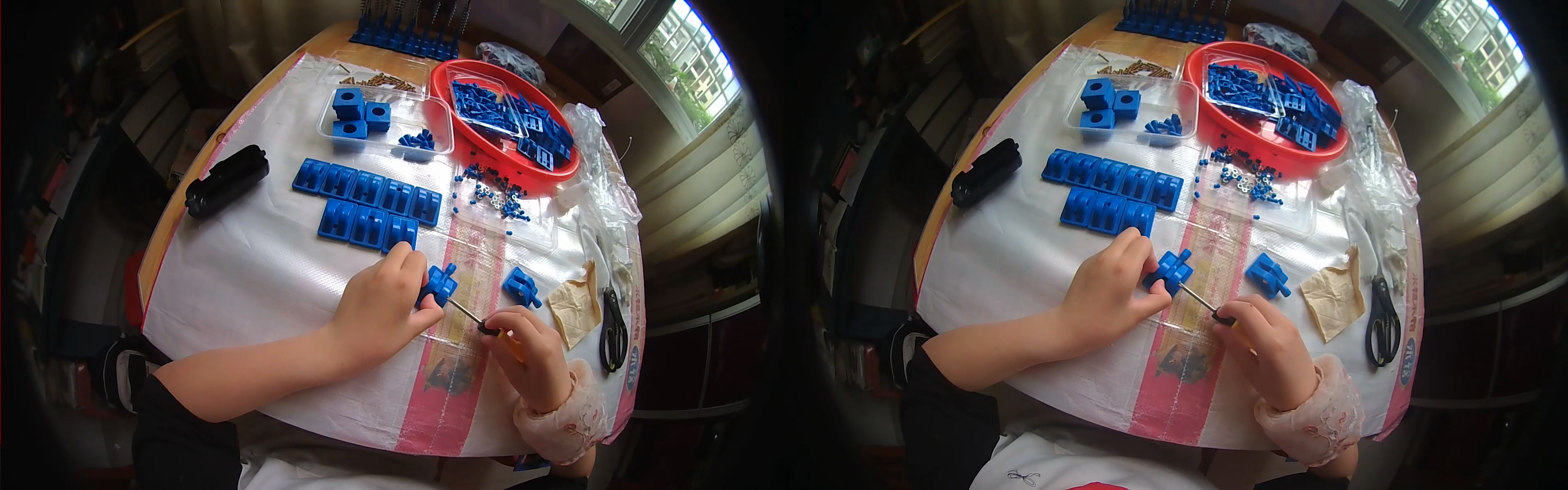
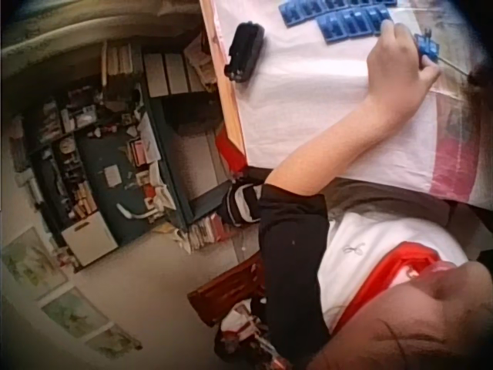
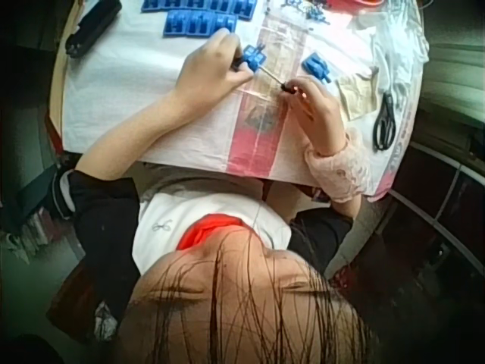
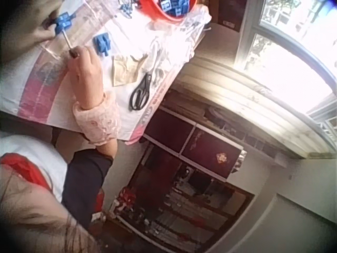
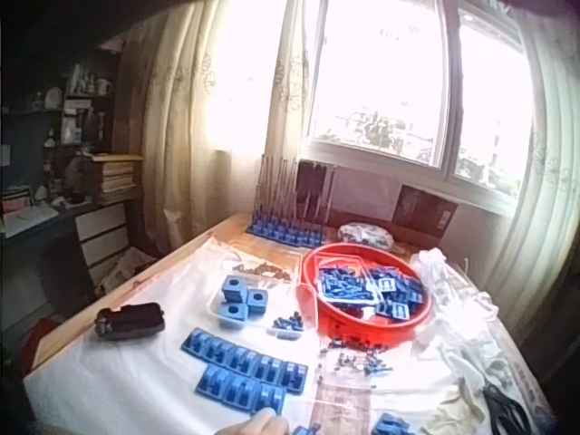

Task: Assemble small blue plastic parts using a screwdriver and small pins.

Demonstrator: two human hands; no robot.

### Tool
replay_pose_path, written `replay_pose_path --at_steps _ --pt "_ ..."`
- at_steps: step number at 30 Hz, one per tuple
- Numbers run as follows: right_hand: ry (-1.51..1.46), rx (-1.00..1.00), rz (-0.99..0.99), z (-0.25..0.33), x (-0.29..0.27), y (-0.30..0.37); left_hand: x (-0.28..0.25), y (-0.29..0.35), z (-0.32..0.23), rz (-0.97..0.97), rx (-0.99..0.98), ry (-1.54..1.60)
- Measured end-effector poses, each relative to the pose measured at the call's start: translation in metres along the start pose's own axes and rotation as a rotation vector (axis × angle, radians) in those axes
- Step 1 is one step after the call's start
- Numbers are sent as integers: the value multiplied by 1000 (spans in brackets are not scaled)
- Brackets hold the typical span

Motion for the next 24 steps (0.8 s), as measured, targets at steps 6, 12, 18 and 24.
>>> replay_pose_path --at_steps 6,12,18,24 --pt "92 -50 -4 0 -1 -1 -1 0 -1 10 -5 -4" --pt "82 23 -31 -1 -4 1 0 1 0 12 -12 -14" --pt "36 63 -17 -3 -7 1 1 0 0 8 -4 -13" --pt "25 29 -9 -5 -5 0 0 0 0 12 -10 -11"
Point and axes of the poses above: each hand's wrist, its own y-axis away from the middle knuckle, its own x-axis out of the palm, z = x × y, the point moved 5 cm from there along -y, towards the middle knuckle, and after that the axes turned 9 degrees about -z, right-handed, at the moved point
